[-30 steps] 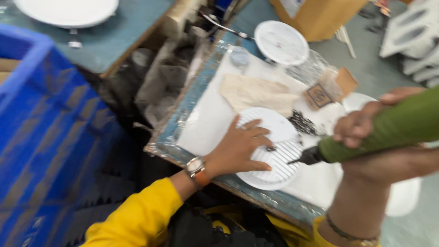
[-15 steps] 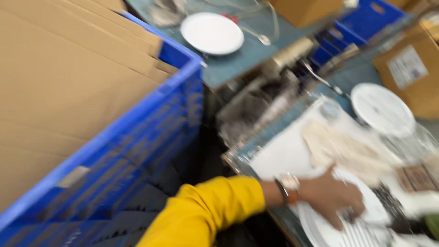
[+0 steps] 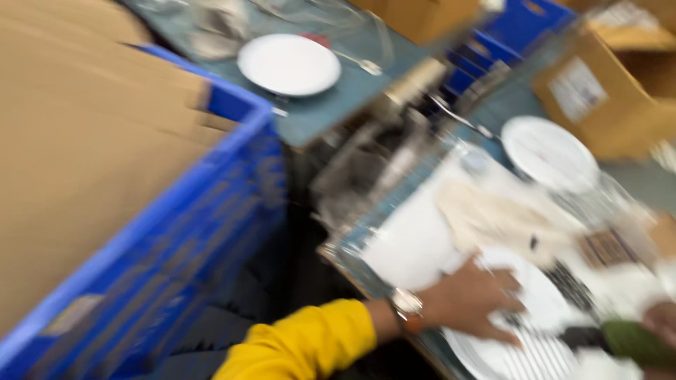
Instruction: The person assembles LED light fixtures by attaching black plastic clips to white circular LED modules using a green electric screwdriver. They handle multiple modules, securing each clip with screws, and place completed units into a blue bin.
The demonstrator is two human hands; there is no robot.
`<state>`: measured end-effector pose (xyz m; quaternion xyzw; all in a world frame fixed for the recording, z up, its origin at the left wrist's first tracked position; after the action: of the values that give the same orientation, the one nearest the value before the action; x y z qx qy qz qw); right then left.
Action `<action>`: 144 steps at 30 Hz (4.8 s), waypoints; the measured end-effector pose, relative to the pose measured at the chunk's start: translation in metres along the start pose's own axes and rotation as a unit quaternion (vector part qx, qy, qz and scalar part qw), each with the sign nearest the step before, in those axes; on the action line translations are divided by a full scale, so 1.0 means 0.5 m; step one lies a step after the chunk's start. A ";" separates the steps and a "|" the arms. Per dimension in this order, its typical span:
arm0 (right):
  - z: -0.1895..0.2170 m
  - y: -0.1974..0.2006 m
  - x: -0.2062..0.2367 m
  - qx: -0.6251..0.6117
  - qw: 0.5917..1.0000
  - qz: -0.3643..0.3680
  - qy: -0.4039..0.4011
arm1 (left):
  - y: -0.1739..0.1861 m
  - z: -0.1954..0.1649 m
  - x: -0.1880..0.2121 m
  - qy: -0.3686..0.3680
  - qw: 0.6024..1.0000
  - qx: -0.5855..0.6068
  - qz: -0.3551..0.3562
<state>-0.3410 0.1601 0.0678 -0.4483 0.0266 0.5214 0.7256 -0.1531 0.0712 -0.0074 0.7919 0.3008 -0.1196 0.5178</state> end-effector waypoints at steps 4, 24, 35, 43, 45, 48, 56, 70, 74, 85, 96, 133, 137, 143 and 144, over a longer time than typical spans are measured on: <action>0.055 -0.014 0.024 0.030 0.999 -0.008 0.039 | 0.034 -0.012 0.001 0.020 0.997 0.078 0.006; 0.070 -0.190 0.029 0.225 0.968 -0.071 0.089 | 0.077 -0.041 -0.013 0.053 0.992 0.101 0.061; 0.071 -0.177 0.031 0.197 0.979 0.017 0.055 | 0.078 -0.043 -0.014 0.056 0.990 0.104 0.071; 0.054 -0.183 0.003 0.070 0.970 0.231 0.009 | 0.075 -0.055 -0.022 0.076 0.988 0.082 0.108; 0.054 -0.177 0.005 0.066 0.972 0.223 0.009 | 0.068 -0.055 -0.026 0.090 0.985 0.072 0.132; 0.056 -0.175 0.007 0.091 0.973 0.210 0.015 | 0.070 -0.055 -0.026 0.086 0.985 0.073 0.129; 0.073 -0.187 0.005 0.132 0.979 0.149 0.043 | 0.070 -0.047 -0.027 0.080 0.985 0.085 0.126; 0.045 -0.190 0.008 0.127 0.983 0.128 0.025 | 0.068 -0.048 -0.028 0.082 0.984 0.073 0.140; 0.046 -0.190 0.009 0.129 0.983 0.125 0.026 | 0.073 -0.050 -0.027 0.081 0.984 0.076 0.136; 0.041 -0.188 0.002 0.134 0.979 0.153 0.023 | 0.071 -0.048 -0.025 0.075 0.987 0.076 0.124; 0.107 -0.190 -0.003 0.202 0.974 0.055 0.081 | 0.071 -0.046 -0.022 0.059 0.988 0.094 0.103; -0.064 -0.138 0.126 0.779 0.615 0.084 -0.088 | 0.083 -0.023 0.003 -0.007 0.985 0.172 -0.009; -0.057 -0.129 0.124 0.657 0.738 0.049 -0.146 | 0.090 -0.025 0.006 -0.021 0.983 0.177 -0.033; -0.051 -0.157 0.116 0.749 0.638 0.144 -0.106 | 0.083 -0.023 0.007 -0.017 0.983 0.180 -0.033; -0.053 -0.159 0.112 0.763 0.621 0.152 -0.092 | 0.081 -0.022 0.007 -0.017 0.983 0.178 -0.029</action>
<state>-0.2422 0.1789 0.0733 0.3275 0.4157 0.4551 0.7161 -0.1273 0.0710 0.0259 0.8603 0.2889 -0.1991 0.3699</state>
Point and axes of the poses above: each hand's wrist, its own x-axis away from the middle knuckle, its own y-axis out of the back of the hand, z = x × y, the point moved 6 cm from there along -x, towards the middle knuckle, and after that the axes turned 5 degrees about y, right-handed, at the moved point
